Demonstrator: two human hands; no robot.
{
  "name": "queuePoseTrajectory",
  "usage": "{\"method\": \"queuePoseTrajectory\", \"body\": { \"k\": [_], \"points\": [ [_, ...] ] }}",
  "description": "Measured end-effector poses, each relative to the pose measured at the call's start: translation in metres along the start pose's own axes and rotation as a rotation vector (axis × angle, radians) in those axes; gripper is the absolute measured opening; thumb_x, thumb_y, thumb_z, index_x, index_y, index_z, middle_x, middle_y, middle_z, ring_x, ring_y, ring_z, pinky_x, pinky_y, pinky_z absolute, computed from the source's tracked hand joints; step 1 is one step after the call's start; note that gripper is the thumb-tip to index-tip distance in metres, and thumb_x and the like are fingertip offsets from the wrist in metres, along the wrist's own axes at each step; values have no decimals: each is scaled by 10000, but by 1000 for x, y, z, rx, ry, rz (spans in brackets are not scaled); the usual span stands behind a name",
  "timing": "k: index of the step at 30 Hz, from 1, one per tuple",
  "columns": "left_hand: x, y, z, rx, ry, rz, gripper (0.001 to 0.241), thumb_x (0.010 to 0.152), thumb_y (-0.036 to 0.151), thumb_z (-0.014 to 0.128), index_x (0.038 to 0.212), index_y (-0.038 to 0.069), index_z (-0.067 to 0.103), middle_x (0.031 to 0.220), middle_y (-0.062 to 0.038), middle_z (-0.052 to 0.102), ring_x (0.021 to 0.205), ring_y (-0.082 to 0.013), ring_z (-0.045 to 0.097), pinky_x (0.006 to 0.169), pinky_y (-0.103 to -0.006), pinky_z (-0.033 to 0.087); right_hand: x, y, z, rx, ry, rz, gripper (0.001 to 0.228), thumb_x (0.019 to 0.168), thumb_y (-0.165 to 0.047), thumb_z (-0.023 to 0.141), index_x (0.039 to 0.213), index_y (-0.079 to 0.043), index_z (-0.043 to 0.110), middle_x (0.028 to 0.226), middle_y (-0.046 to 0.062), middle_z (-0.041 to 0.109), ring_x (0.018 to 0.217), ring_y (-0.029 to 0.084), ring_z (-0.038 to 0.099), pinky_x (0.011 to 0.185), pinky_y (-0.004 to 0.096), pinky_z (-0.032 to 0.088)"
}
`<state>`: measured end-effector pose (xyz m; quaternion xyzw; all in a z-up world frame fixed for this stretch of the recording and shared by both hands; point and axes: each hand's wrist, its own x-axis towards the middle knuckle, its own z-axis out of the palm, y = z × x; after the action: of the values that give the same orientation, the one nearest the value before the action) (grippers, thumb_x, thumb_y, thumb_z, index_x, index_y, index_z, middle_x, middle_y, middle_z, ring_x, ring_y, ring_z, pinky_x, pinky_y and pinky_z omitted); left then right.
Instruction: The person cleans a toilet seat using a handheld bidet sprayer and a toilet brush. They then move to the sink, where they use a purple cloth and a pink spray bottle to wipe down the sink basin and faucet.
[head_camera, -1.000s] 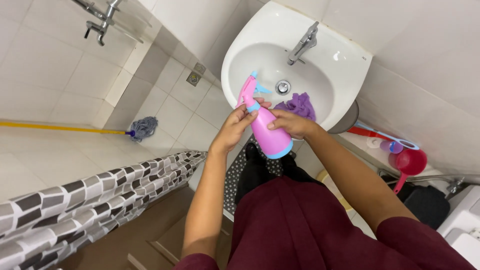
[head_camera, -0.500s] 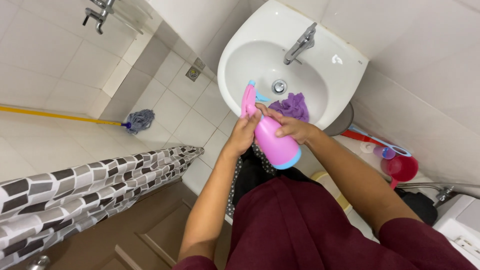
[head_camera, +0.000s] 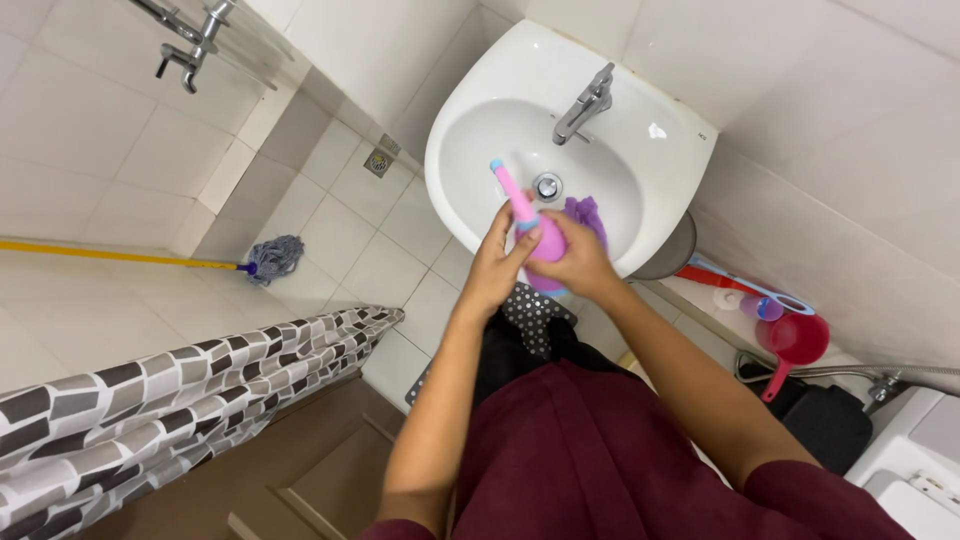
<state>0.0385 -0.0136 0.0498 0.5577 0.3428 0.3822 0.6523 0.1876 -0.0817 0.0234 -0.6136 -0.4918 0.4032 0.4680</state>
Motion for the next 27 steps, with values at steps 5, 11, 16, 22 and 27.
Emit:
{"method": "queuePoseTrajectory", "body": {
  "k": [5,11,16,22,27],
  "points": [
    [18,-69,-12,19,-54,-116,381,1011,216,699,1278,-50,646,1259,-167,693,1180,-232,621,1026,-354,504,7,-8,-10,-108,38,13,724,730,-283,893,1357,-60,608,1125,126,682,1011,260,689,894,364,554],
    [30,-74,6,-19,72,-143,428,995,226,735,1326,-20,621,1288,-102,635,1151,-167,562,944,-329,472,17,19,6,-152,170,-79,676,775,-255,844,1357,-39,573,1212,133,646,1089,278,650,929,390,522],
    [37,-66,23,9,32,-70,447,871,213,843,1217,10,645,1150,-66,706,1056,-133,651,932,-283,527,27,51,17,-265,225,-87,656,772,-255,830,1320,-16,559,1245,167,621,1134,342,618,979,440,490],
    [46,-63,62,-303,530,-96,446,865,206,849,1190,-31,659,1080,-93,688,970,-200,616,867,-380,508,38,66,32,-639,457,-112,363,1023,-179,640,1363,-62,592,1306,127,652,1233,342,587,1046,474,435],
    [41,-65,41,254,205,189,392,1036,306,630,1279,0,599,1175,-130,668,1097,-260,646,1001,-374,498,43,37,11,-351,357,-48,459,973,-240,648,1354,-14,527,1241,222,640,1147,376,615,978,458,485]
  ]
}}
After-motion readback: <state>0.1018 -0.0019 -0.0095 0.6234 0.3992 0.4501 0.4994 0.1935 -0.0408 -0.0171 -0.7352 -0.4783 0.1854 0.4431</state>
